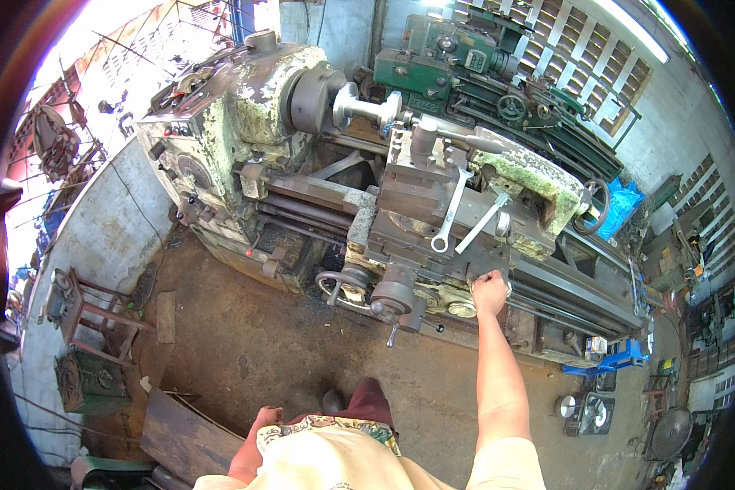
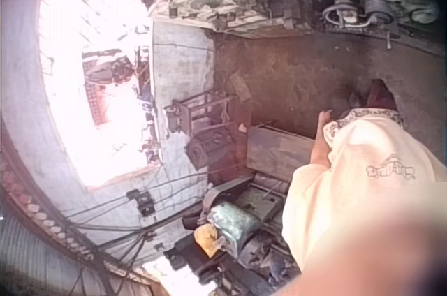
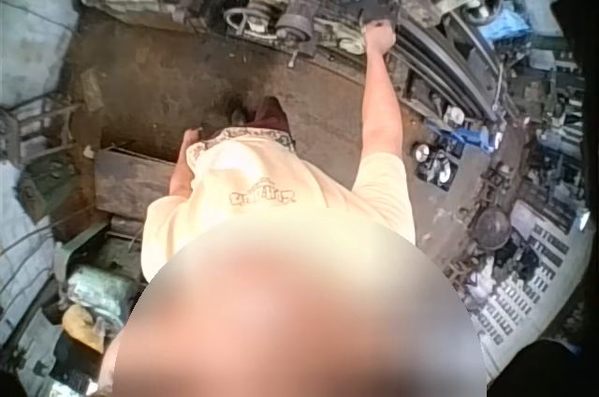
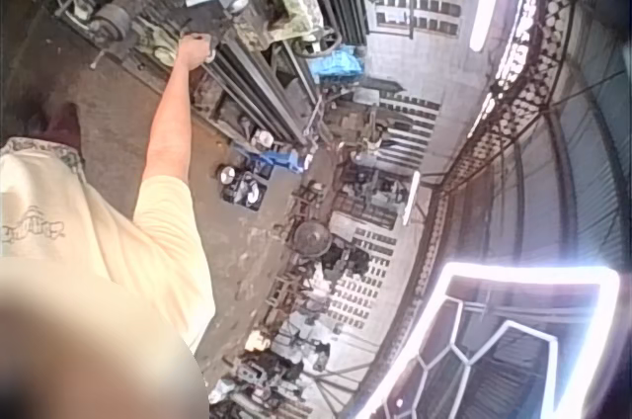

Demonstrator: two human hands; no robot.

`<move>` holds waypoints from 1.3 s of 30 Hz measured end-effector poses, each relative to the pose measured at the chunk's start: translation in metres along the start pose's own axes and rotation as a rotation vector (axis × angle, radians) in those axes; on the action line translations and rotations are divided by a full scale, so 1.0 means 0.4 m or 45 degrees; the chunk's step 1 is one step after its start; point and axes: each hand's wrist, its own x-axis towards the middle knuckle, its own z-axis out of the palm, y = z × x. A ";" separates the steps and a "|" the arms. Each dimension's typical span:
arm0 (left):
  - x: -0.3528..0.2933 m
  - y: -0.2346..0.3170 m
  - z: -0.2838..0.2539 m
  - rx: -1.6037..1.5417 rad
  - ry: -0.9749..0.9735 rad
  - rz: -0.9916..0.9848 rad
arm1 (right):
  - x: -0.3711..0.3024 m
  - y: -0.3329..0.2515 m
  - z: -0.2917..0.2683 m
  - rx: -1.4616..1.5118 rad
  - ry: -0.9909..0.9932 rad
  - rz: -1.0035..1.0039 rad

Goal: The person operates a metal lathe, using a wrench to tighten a component on the chuck and adjusting the tool post with a handwheel. The person repeatedly engages the lathe, makes adjustments, and monitors the cutting process.

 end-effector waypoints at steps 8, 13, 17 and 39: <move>0.010 -0.007 -0.001 0.001 0.014 -0.043 | -0.002 -0.004 -0.002 -0.003 0.018 0.000; -0.005 0.006 0.000 -0.071 -0.013 -0.008 | 0.001 0.003 0.006 -0.016 0.024 0.010; -0.020 0.014 0.001 -0.101 -0.013 -0.067 | 0.004 0.010 0.011 -0.023 0.037 -0.005; -0.015 0.016 0.003 -0.023 -0.002 -0.006 | 0.005 0.010 0.009 0.013 0.009 0.047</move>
